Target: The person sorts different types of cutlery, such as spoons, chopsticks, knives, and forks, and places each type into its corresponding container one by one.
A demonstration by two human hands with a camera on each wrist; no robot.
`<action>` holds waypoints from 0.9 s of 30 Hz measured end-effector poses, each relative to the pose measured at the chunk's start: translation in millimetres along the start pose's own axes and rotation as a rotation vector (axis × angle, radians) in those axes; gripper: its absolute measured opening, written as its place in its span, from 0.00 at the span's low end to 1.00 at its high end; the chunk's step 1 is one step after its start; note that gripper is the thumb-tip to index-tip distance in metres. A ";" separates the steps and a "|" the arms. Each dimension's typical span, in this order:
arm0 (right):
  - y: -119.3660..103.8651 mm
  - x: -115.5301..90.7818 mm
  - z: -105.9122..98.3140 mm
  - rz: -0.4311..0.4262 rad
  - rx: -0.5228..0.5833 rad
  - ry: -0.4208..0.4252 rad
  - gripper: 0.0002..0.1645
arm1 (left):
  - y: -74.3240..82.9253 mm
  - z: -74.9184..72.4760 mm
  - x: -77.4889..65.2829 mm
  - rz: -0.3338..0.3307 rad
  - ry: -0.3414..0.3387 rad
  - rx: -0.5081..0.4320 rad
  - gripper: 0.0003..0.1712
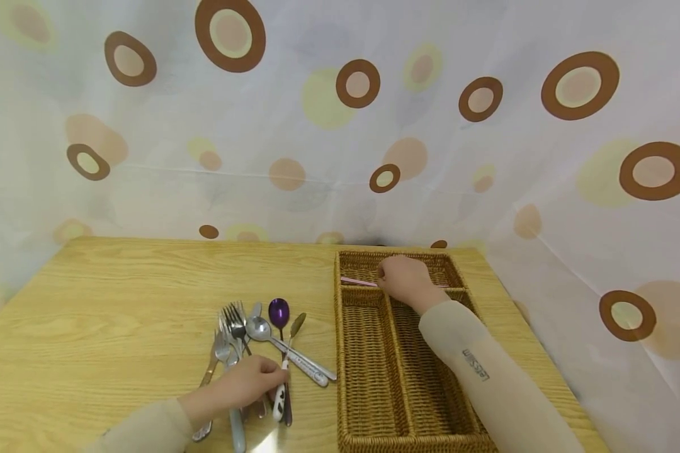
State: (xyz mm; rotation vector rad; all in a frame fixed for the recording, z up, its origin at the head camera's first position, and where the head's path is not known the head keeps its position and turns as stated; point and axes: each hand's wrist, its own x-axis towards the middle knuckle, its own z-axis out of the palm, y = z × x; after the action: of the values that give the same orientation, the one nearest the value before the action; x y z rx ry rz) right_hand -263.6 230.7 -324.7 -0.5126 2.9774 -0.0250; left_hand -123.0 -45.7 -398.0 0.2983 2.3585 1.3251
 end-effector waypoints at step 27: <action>-84.2 -23.7 1.0 -0.047 0.183 0.002 0.30 | 34.2 12.6 18.1 0.027 -0.012 -0.228 0.19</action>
State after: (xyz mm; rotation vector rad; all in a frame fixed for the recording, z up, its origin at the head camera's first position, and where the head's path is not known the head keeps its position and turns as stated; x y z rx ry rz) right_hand -213.3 159.3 -319.9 -0.5588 2.9248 -0.2993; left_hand -134.0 -11.3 -379.3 0.2692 2.1742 1.5824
